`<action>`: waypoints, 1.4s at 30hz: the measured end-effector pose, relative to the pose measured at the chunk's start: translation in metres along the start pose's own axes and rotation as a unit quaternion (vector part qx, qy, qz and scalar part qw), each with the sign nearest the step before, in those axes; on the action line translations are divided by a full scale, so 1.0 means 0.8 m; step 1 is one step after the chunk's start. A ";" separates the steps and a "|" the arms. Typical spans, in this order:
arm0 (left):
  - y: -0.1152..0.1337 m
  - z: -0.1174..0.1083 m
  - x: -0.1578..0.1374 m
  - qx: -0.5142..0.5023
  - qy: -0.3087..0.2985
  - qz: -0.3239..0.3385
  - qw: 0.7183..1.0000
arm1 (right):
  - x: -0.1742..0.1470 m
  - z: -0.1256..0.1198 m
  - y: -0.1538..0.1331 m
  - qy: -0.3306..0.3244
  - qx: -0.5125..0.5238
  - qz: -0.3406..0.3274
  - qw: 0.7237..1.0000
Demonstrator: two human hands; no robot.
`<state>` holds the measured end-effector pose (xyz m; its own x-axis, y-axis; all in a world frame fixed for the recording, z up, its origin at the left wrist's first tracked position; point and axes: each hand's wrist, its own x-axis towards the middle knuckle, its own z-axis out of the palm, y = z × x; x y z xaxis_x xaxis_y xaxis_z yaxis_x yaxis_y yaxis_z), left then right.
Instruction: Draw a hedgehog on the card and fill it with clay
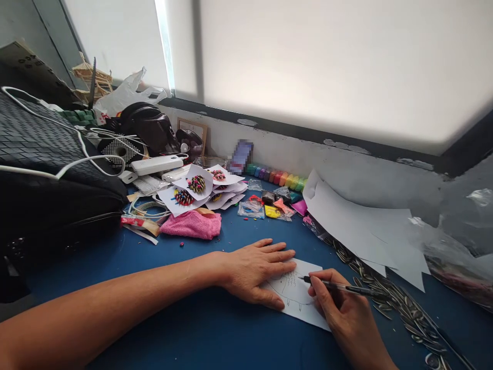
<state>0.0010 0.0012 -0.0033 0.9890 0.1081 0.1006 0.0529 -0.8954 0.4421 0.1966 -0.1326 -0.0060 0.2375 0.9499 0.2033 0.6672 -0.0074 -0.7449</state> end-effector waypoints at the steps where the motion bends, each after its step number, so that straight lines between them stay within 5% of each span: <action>1: 0.000 0.000 0.000 0.000 0.001 0.000 1.000 | 0.000 0.000 0.000 -0.001 0.000 -0.004 1.000; 42: 0.003 -0.002 0.001 -0.014 -0.007 0.004 1.000 | 0.001 -0.001 0.008 0.007 -0.022 -0.005 1.000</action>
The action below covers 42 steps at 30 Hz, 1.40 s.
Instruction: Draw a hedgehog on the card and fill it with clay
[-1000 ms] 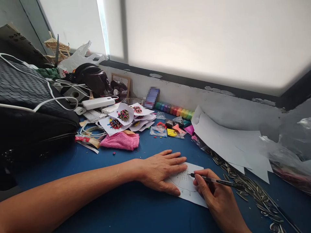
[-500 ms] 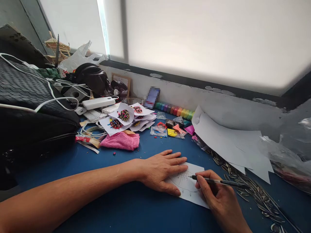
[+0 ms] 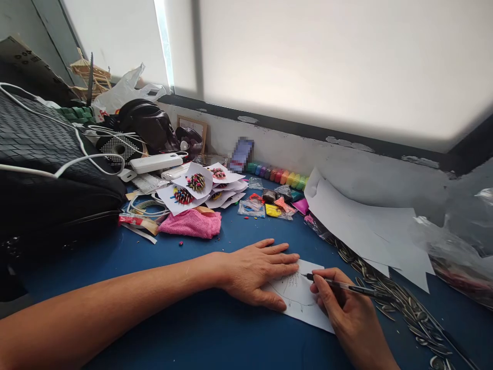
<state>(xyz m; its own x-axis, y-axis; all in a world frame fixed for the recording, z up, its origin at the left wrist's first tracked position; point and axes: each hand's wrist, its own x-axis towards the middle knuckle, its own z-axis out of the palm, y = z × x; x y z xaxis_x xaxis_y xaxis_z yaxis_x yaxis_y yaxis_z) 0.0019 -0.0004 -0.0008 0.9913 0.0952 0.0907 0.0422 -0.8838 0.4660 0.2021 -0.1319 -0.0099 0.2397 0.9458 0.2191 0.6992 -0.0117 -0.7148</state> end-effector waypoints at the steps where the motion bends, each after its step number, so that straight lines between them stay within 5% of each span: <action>1: 0.000 0.000 0.000 -0.001 0.000 0.001 1.000 | 0.000 0.000 0.001 -0.002 -0.001 -0.001 1.000; 28: -0.001 0.000 -0.001 -0.003 -0.010 -0.001 1.000 | 0.000 0.001 -0.004 -0.011 0.015 0.013 1.000; 42: -0.001 -0.001 -0.002 0.000 -0.010 0.011 1.000 | 0.000 -0.007 -0.009 0.020 0.011 0.078 0.997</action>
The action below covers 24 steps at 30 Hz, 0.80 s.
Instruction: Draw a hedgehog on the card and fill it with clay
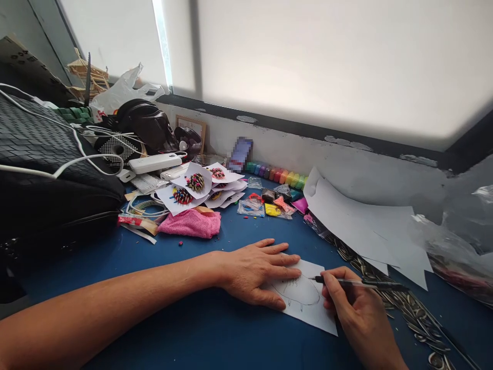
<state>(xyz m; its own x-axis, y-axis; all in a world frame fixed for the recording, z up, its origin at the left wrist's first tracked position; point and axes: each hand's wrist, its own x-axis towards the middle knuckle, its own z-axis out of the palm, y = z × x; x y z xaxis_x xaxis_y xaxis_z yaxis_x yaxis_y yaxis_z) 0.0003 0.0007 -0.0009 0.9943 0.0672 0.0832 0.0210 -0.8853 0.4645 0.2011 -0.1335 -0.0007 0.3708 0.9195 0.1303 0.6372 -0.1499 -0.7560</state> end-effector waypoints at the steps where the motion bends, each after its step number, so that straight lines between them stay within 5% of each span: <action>1: 0.000 0.000 0.000 -0.001 0.000 -0.001 1.000 | 0.000 0.000 0.000 -0.003 0.002 0.002 1.000; 24: -0.004 -0.001 0.002 -0.001 0.005 0.008 1.000 | -0.009 0.006 0.006 0.000 -0.034 -0.047 0.998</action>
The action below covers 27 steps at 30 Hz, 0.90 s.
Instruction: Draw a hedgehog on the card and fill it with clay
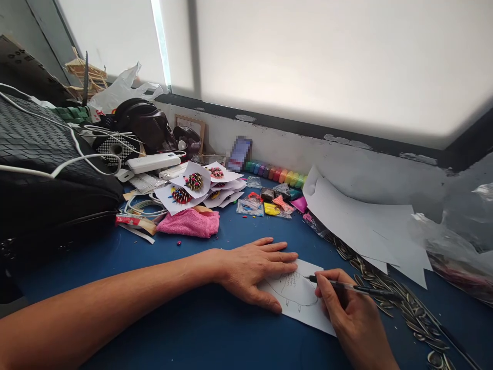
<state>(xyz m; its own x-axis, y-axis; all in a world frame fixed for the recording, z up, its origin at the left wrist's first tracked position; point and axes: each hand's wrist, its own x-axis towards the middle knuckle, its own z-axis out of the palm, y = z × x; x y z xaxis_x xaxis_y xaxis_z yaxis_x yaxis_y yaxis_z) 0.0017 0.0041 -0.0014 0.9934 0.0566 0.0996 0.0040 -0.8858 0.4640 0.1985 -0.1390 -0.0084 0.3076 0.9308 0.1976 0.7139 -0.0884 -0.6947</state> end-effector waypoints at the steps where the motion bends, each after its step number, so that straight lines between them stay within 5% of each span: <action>1: 0.000 0.000 0.000 0.001 0.001 0.001 1.000 | 0.001 0.001 -0.001 0.002 0.002 -0.002 1.000; 27: 0.004 0.001 0.000 -0.008 -0.008 -0.020 1.000 | 0.004 0.002 0.005 -0.008 0.017 -0.034 0.999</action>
<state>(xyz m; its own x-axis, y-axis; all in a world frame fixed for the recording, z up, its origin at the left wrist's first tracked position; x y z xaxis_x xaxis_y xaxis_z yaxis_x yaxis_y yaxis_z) 0.0019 0.0014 -0.0005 0.9942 0.0843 0.0663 0.0421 -0.8751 0.4821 0.2010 -0.1357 -0.0115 0.2492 0.9399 0.2334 0.7101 -0.0135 -0.7039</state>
